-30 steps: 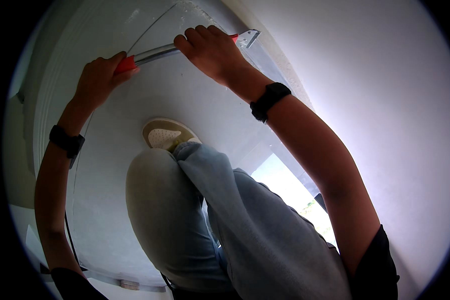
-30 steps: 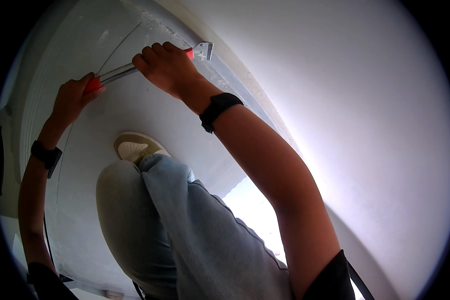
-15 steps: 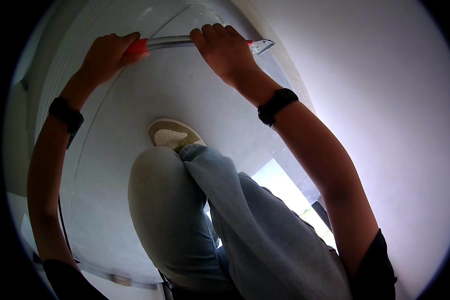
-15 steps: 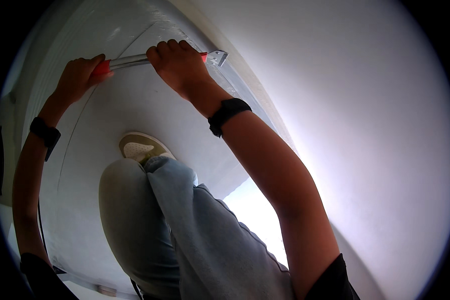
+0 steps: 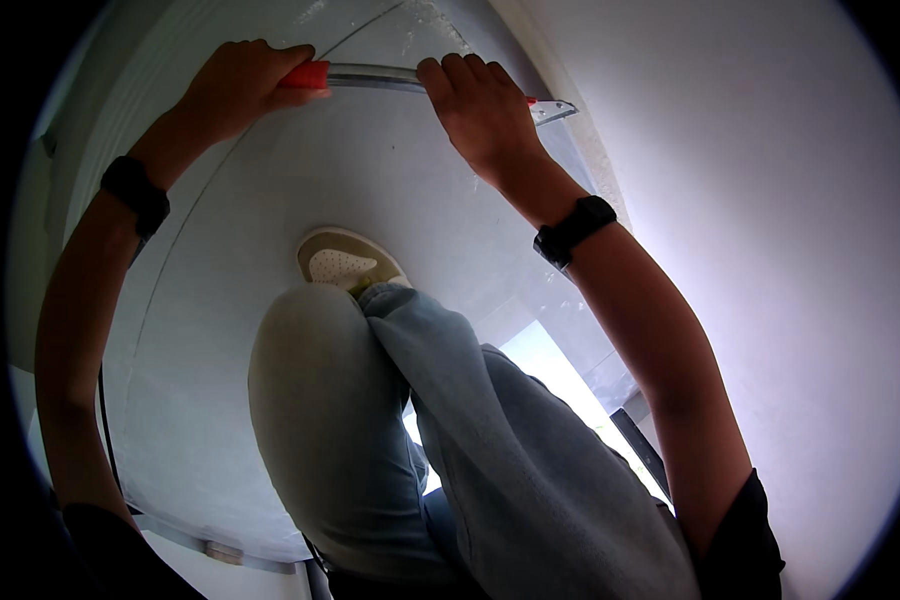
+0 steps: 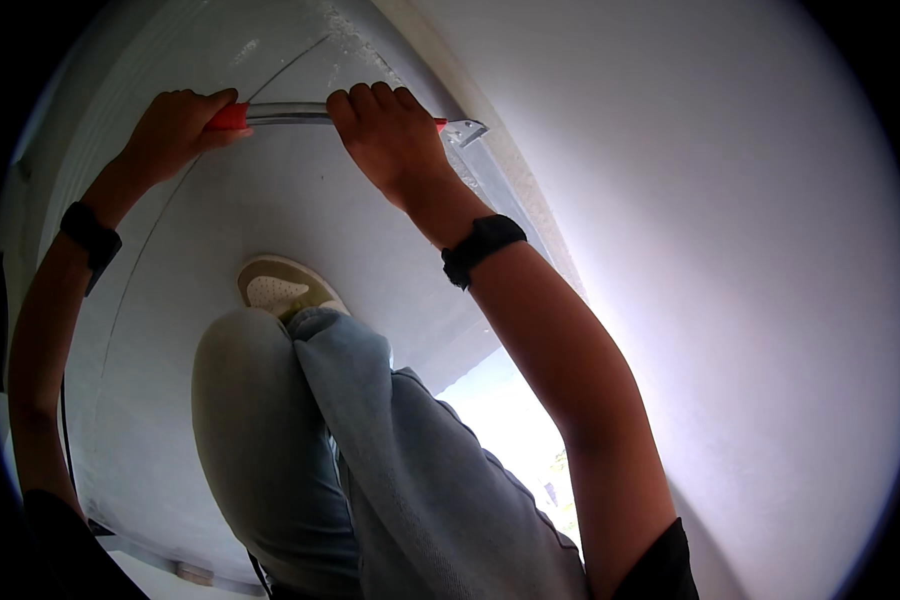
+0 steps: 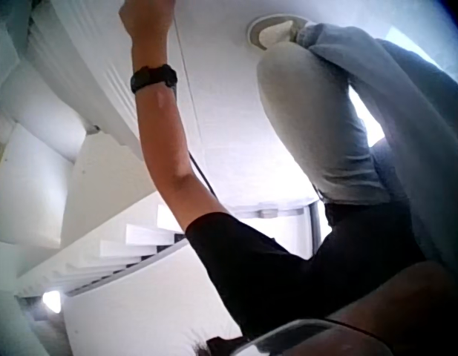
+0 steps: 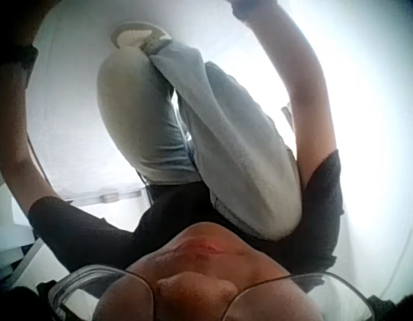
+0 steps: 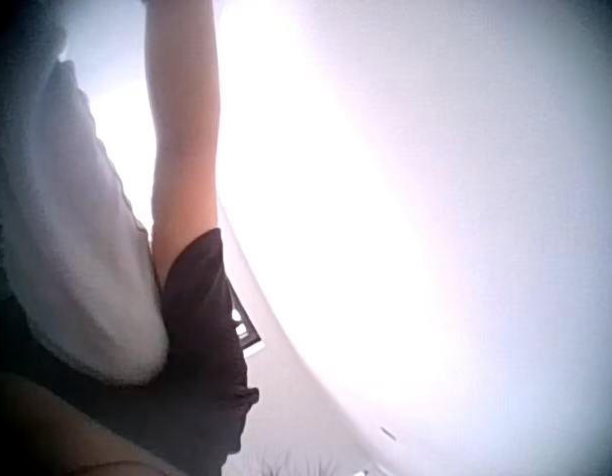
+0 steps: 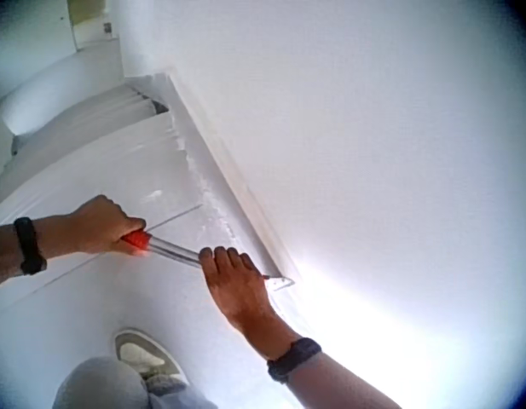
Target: The person uses a long-handled scraper to remove white residue from a gray tiled floor and baseboard, then picks up a piece of debris by hand.
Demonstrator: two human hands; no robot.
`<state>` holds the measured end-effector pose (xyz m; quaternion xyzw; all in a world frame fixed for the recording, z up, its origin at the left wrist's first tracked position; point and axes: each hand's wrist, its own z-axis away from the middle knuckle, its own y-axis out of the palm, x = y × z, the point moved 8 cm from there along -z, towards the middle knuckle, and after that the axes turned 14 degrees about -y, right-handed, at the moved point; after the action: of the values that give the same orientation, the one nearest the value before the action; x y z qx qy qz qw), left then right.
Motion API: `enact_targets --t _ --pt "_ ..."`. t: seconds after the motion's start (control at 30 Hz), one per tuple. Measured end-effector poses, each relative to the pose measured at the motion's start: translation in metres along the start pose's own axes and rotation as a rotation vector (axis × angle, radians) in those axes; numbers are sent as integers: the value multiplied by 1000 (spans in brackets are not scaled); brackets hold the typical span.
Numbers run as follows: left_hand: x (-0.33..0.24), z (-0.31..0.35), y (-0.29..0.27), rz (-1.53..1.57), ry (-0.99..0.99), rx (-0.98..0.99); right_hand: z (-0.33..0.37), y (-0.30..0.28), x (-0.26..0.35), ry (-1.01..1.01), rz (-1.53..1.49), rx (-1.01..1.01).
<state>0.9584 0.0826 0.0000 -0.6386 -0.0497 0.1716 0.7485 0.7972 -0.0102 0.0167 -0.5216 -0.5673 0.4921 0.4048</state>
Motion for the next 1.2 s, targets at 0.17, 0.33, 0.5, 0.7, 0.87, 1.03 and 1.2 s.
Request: enact_targets --t 0.17,0.33,0.5,0.7,0.87,1.03,1.2 --pt "-9 0 4 49 36 -11 11 0 1 2 -2 16" --pt "-36 0 12 13 51 17 39 -1 5 64 -18 85" --pt "-51 9 21 58 41 74 55 -6 9 48 -26 73" --pt "-112 12 27 -45 168 11 111 -16 13 137 -37 156" --pt "-149 25 38 52 219 85 150 -24 24 199 -18 95" --pt "-148 48 30 102 148 84 149 -31 35 263 -42 42" --pt "-130 81 4 154 5 156 119 -62 50 238 5 1"
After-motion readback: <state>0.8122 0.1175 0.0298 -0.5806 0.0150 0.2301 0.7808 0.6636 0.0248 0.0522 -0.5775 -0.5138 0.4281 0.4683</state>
